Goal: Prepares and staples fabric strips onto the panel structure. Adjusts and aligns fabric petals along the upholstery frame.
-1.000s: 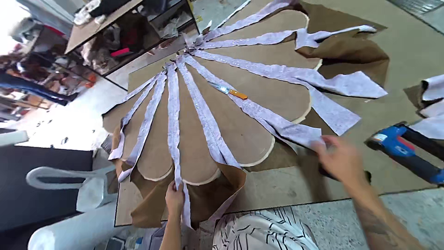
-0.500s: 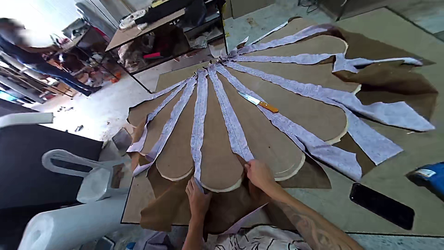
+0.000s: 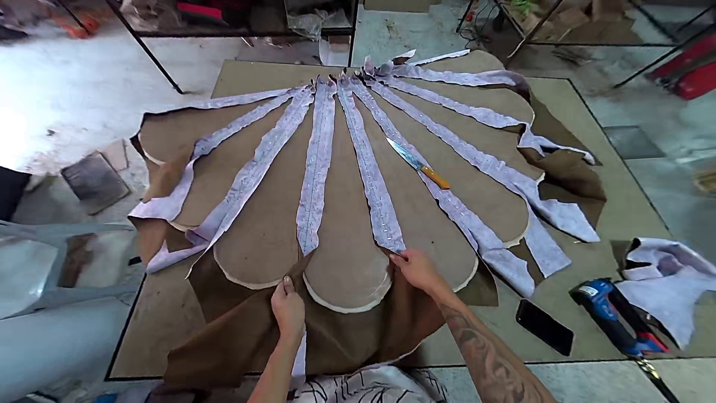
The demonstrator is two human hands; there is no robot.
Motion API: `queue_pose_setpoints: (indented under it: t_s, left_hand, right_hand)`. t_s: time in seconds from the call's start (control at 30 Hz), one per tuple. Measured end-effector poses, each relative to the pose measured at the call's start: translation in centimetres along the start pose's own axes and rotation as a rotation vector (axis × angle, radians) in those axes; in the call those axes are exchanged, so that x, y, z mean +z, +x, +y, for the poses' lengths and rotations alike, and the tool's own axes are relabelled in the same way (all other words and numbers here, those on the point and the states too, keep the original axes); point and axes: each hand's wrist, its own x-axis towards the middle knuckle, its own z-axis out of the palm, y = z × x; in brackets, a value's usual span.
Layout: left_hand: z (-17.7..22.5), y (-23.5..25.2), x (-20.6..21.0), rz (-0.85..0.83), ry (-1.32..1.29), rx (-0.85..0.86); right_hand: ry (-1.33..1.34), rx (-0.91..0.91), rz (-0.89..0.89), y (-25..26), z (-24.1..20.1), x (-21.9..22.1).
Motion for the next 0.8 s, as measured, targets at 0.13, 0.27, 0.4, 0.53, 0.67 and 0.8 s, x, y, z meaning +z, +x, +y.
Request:
queue_pose_setpoints:
  t_s: [0.13, 0.27, 0.4, 0.53, 0.67, 0.8]
  left_hand:
    - [0.8, 0.3, -0.7, -0.137, 0.212, 0.094]
    - [2.3, 1.2, -2.2, -0.084, 0.458, 0.306]
    - [2.6, 1.5, -2.5, 0.062, 0.411, 0.381]
    - [3.8, 0.7, -2.3, -0.064, 0.493, 0.295]
    - [5.1, 2.2, -2.8, -0.291, 0.878, 0.244]
    - [6.7, 3.7, -2.8, -0.372, 1.088, 0.386]
  right_hand:
    - [0.356, -0.045, 0.084, 0.4, 2.3, 1.1]
    - [0.576, -0.085, 0.073, 0.9, 2.8, 1.6]
    - [0.713, -0.068, 0.059, 0.9, 2.1, 1.5]
    - [0.731, -0.077, 0.055, 0.9, 2.5, 1.9]
    - [0.593, -0.067, 0.045, 0.9, 2.6, 1.8]
    - [0.621, -0.054, 0.032, 0.5, 2.5, 1.4]
